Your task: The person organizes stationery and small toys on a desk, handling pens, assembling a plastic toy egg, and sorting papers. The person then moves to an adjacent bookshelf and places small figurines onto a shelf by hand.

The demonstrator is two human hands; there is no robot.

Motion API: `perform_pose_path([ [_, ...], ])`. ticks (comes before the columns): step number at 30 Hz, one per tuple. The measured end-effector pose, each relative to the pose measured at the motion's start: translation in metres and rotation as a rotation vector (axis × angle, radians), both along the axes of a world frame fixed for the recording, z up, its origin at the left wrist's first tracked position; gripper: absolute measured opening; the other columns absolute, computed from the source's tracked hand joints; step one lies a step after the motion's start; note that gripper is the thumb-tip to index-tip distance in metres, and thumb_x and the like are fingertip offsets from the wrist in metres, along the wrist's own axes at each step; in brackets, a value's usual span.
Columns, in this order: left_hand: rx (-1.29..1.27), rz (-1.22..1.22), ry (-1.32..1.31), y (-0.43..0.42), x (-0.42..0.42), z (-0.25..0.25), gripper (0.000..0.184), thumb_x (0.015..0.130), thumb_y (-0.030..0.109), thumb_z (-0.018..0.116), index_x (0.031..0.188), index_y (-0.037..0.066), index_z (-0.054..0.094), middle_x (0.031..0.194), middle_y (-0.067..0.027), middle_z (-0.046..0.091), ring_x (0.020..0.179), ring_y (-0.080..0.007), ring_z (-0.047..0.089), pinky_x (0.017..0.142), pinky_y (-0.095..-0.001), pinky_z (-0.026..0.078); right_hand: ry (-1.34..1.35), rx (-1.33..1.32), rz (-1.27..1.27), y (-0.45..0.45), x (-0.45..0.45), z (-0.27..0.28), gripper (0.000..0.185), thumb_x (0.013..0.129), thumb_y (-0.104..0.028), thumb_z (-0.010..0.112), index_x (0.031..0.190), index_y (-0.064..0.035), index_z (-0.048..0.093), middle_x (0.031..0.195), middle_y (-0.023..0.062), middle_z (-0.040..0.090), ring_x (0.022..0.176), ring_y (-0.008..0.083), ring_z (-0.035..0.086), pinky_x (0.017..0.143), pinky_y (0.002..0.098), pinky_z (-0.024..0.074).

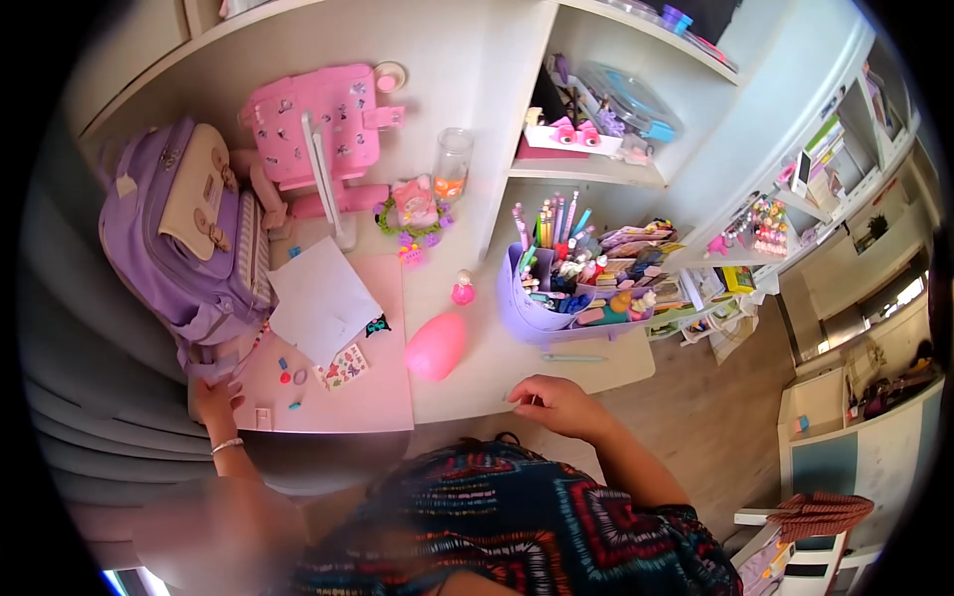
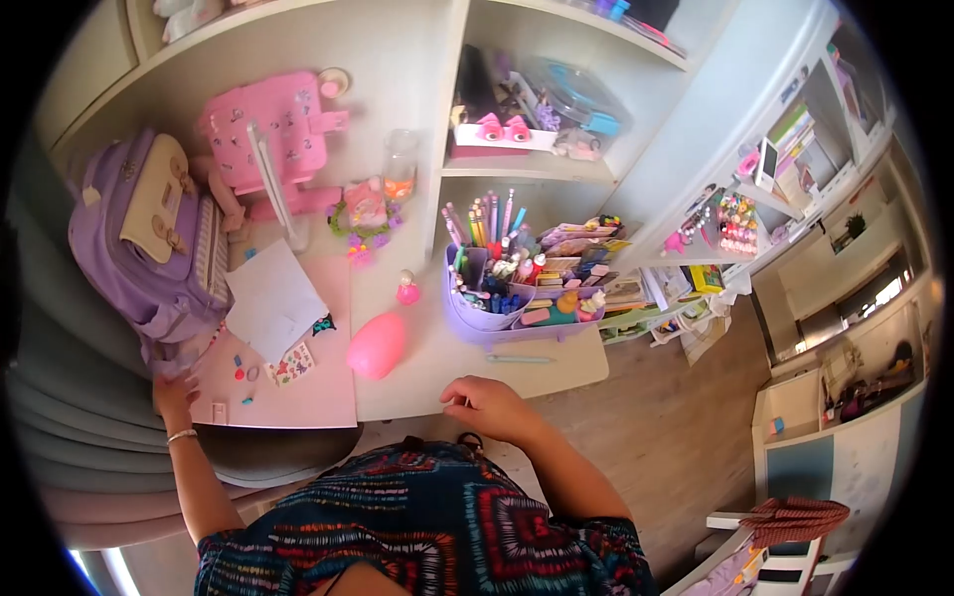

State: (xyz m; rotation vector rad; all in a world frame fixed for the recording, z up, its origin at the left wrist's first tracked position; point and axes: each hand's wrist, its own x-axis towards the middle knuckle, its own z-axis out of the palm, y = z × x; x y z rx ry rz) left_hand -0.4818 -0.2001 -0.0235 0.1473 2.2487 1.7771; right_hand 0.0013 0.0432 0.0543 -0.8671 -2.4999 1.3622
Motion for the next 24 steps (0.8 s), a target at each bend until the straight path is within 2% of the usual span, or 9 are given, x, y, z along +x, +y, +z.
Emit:
perform_pose_path([
  [3,0.092,0.002,0.158,0.003,0.023,0.043,0.019,0.074,0.002,0.059,0.081,0.007,0.043,0.081,-0.0077,0.06,0.066,-0.0187,0.064,0.042,-0.0254,0.048,0.037,0.003,0.005,0.005,0.01,0.006,0.019,0.077,-0.017,0.061,0.093,-0.0051,0.059,0.08,0.0094,0.059,0.074,0.0207,0.059,0.068,0.0306,0.0462],
  [6,0.191,0.036,0.262,0.0,0.045,0.081,0.013,0.08,0.001,0.056,0.081,0.005,0.044,0.079,-0.0081,0.06,0.063,-0.0163,0.062,0.045,-0.0232,0.049,-0.008,0.017,-0.018,0.014,0.022,0.011,0.019,0.078,-0.017,0.061,0.092,-0.0052,0.058,0.08,0.0092,0.059,0.074,0.0207,0.058,0.067,0.0307,0.0459],
  [9,0.329,0.04,0.304,-0.018,0.052,0.103,0.013,0.082,0.002,0.056,0.082,0.005,0.044,0.082,-0.0098,0.062,0.068,-0.0154,0.062,0.051,-0.0222,0.05,-0.02,-0.014,0.0,0.025,0.034,0.004,0.02,0.079,-0.015,0.062,0.096,-0.0054,0.059,0.082,0.0078,0.06,0.075,0.0176,0.058,0.067,0.0288,0.0461],
  [12,0.39,0.1,0.283,-0.022,0.077,0.135,0.011,0.083,0.004,0.057,0.085,0.005,0.046,0.089,-0.0128,0.063,0.073,-0.0153,0.062,0.055,-0.0211,0.05,0.032,0.008,-0.004,0.03,0.036,0.002,0.02,0.077,-0.018,0.062,0.092,-0.0055,0.058,0.078,0.0093,0.058,0.072,0.0212,0.057,0.066,0.0309,0.0455],
  [13,0.437,0.038,0.308,-0.033,0.068,0.132,0.012,0.083,0.003,0.057,0.093,0.004,0.05,0.095,-0.0145,0.063,0.075,-0.0158,0.062,0.058,-0.0211,0.05,0.046,0.008,0.005,0.032,0.036,0.001,0.02,0.077,-0.018,0.061,0.092,-0.0054,0.058,0.078,0.0094,0.058,0.072,0.0212,0.058,0.066,0.0311,0.0456],
  [16,0.704,-0.147,0.259,-0.036,0.088,0.145,0.017,0.084,0.002,0.056,0.1,0.003,0.052,0.097,-0.0138,0.062,0.076,-0.0162,0.061,0.061,-0.022,0.051,0.088,0.001,0.037,0.036,0.035,0.002,0.019,0.077,-0.016,0.061,0.092,-0.0051,0.058,0.078,0.0092,0.058,0.072,0.0211,0.057,0.065,0.0313,0.0456],
  [20,0.882,-0.154,0.109,-0.006,0.127,0.147,0.02,0.083,0.001,0.055,0.103,0.003,0.051,0.09,-0.0111,0.061,0.071,-0.0165,0.059,0.063,-0.0247,0.052,0.26,0.022,0.033,0.032,0.024,0.02,0.018,0.077,-0.009,0.061,0.095,-0.0056,0.057,0.08,0.0076,0.056,0.069,0.019,0.056,0.063,0.029,0.0449],
  [22,0.885,-0.338,0.069,0.011,0.149,0.147,0.028,0.082,-0.002,0.055,0.108,0.004,0.05,0.095,-0.0105,0.056,0.075,-0.0145,0.054,0.06,-0.0233,0.049,0.39,0.037,0.003,0.03,0.02,0.033,0.021,0.077,-0.005,0.061,0.097,-0.0056,0.056,0.083,0.0065,0.055,0.067,0.0164,0.054,0.062,0.0267,0.0442],
  [24,0.842,-0.511,0.049,0.031,0.172,0.155,0.026,0.082,-0.002,0.054,0.106,0.005,0.05,0.093,-0.0096,0.056,0.072,-0.0136,0.055,0.058,-0.0227,0.048,0.516,0.034,-0.033,0.03,0.017,0.045,0.025,0.077,-0.001,0.061,0.101,-0.0048,0.055,0.088,0.0056,0.053,0.067,0.0132,0.052,0.062,0.0242,0.0433],
])
